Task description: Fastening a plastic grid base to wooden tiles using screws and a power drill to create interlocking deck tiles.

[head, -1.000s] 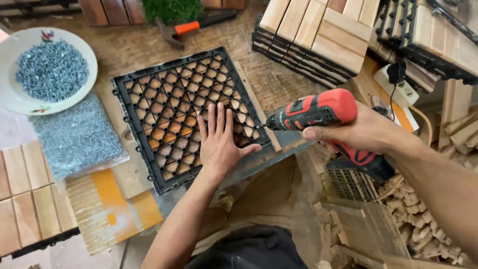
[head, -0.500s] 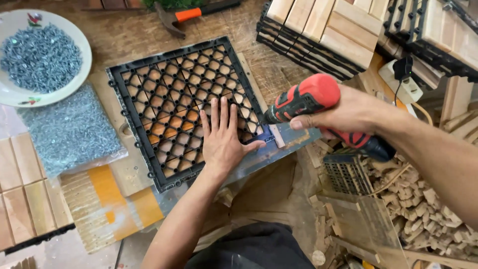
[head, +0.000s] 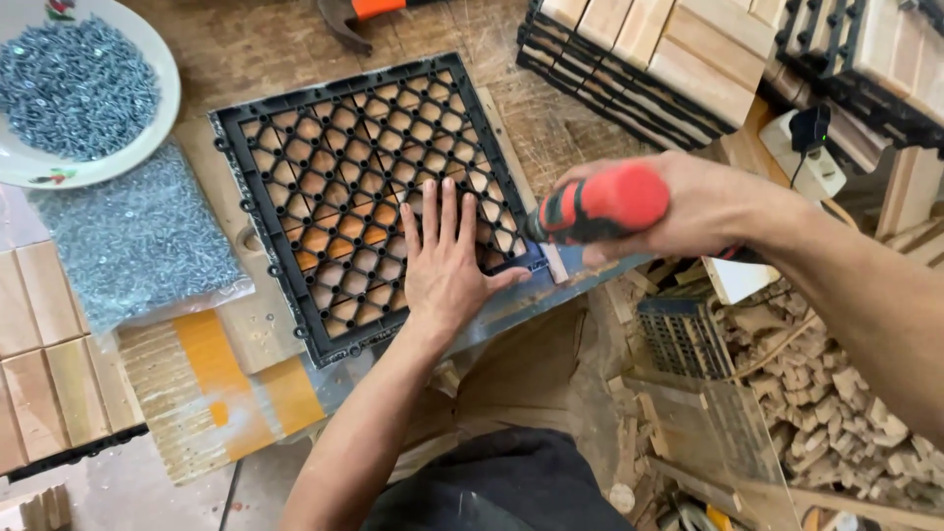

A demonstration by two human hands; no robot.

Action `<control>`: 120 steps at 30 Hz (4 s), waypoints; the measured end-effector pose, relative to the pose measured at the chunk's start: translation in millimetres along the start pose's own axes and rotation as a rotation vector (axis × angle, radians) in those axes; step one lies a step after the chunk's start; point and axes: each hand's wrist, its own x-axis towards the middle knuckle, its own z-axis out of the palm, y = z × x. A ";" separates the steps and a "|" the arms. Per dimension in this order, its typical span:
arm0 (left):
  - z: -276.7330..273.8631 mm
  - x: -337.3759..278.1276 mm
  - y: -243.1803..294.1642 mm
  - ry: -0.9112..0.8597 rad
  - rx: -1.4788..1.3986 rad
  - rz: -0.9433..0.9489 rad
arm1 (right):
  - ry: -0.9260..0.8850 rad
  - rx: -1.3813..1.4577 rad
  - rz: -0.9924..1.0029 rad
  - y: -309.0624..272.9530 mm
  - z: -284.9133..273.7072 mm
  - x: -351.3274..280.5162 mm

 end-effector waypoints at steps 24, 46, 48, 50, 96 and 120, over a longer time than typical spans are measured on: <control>-86.7 43.5 -371.7 0.187 0.195 -0.749 | 0.335 1.186 -0.529 -50.8 135.0 82.8; -93.9 47.5 -374.1 0.284 -0.097 -0.690 | 0.213 1.345 -0.615 -134.5 155.0 117.0; -100.4 44.2 -368.6 0.386 -0.188 -0.680 | 0.208 1.338 -0.666 -134.8 156.3 119.2; -115.7 44.9 -359.2 0.418 -0.247 -0.713 | 0.239 1.318 -0.674 -143.3 153.2 114.7; -61.1 29.4 -0.3 -0.316 -1.806 -0.887 | 0.615 0.848 -0.532 80.2 117.0 -47.0; -36.4 -34.2 -13.9 -0.068 0.188 -0.035 | -0.010 0.240 0.326 -58.0 26.3 -37.9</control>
